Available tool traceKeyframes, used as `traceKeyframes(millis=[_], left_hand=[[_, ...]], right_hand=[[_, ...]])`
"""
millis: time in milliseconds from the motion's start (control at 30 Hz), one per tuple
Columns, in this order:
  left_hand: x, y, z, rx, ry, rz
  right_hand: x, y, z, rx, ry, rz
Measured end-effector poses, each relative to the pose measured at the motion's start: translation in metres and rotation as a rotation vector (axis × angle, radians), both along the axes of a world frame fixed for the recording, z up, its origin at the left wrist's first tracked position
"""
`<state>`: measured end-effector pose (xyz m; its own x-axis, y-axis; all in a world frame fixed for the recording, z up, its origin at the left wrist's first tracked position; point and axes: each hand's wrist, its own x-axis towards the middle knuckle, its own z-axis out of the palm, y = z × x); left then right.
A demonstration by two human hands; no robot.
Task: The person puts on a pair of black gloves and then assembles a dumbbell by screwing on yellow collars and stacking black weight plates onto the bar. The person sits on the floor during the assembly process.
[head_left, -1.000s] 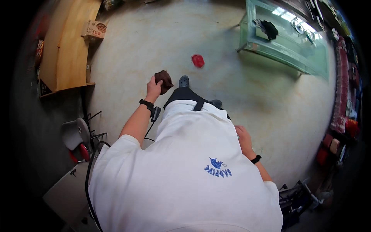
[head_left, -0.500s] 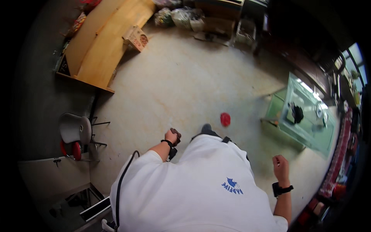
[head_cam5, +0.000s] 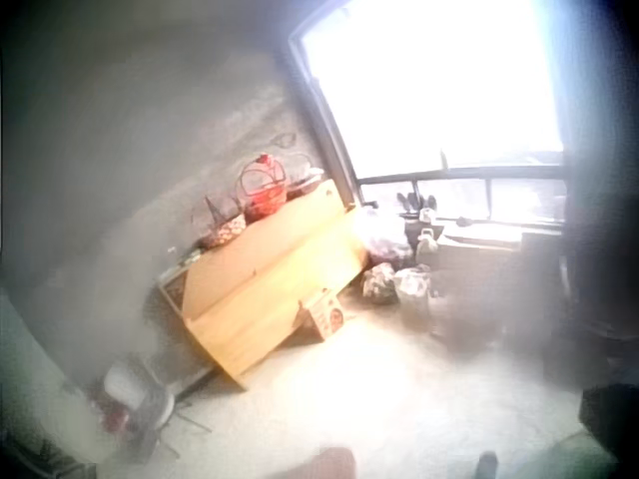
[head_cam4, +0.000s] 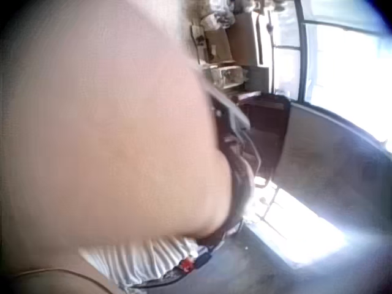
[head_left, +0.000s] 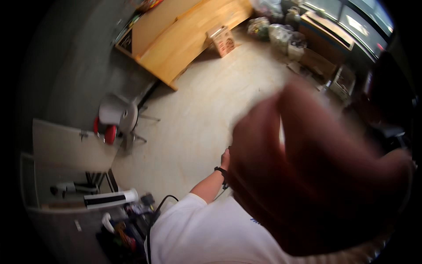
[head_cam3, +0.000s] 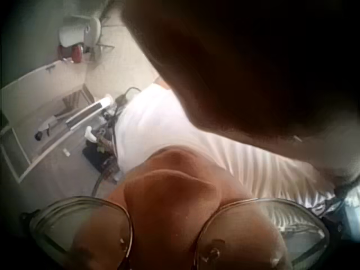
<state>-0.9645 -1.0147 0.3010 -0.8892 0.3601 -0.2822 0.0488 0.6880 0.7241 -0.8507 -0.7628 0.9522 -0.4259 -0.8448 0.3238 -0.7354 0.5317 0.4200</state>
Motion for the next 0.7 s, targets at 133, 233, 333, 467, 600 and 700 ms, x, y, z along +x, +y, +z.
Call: traceKeyframes(millis=[133, 233, 333, 467, 600, 700], left_hand=[[0.036, -0.052, -0.016, 0.164, -0.228, 0.406], [0.077, -0.062, 0.019, 0.106, -0.193, 0.635], [0.106, -0.018, 0.14, 0.144, -0.504, 0.998], [0.147, -0.02, 0.081, 0.14, -0.347, 1.127], [0.144, -0.005, 0.049, -0.036, -0.143, 0.961], [0.144, 0.001, 0.044, -0.152, 0.041, 1.088]], right_hand=[[-0.062, 0.028, -0.008, 0.015, 0.002, 0.312], [-0.097, 0.052, -0.012, 0.003, -0.046, 0.441], [-0.124, 0.075, -0.008, -0.038, -0.087, 0.56], [-0.157, 0.101, -0.012, -0.093, -0.118, 0.701], [-0.195, 0.116, -0.011, -0.129, -0.193, 0.736], [-0.223, 0.1, -0.002, -0.163, -0.265, 0.749]])
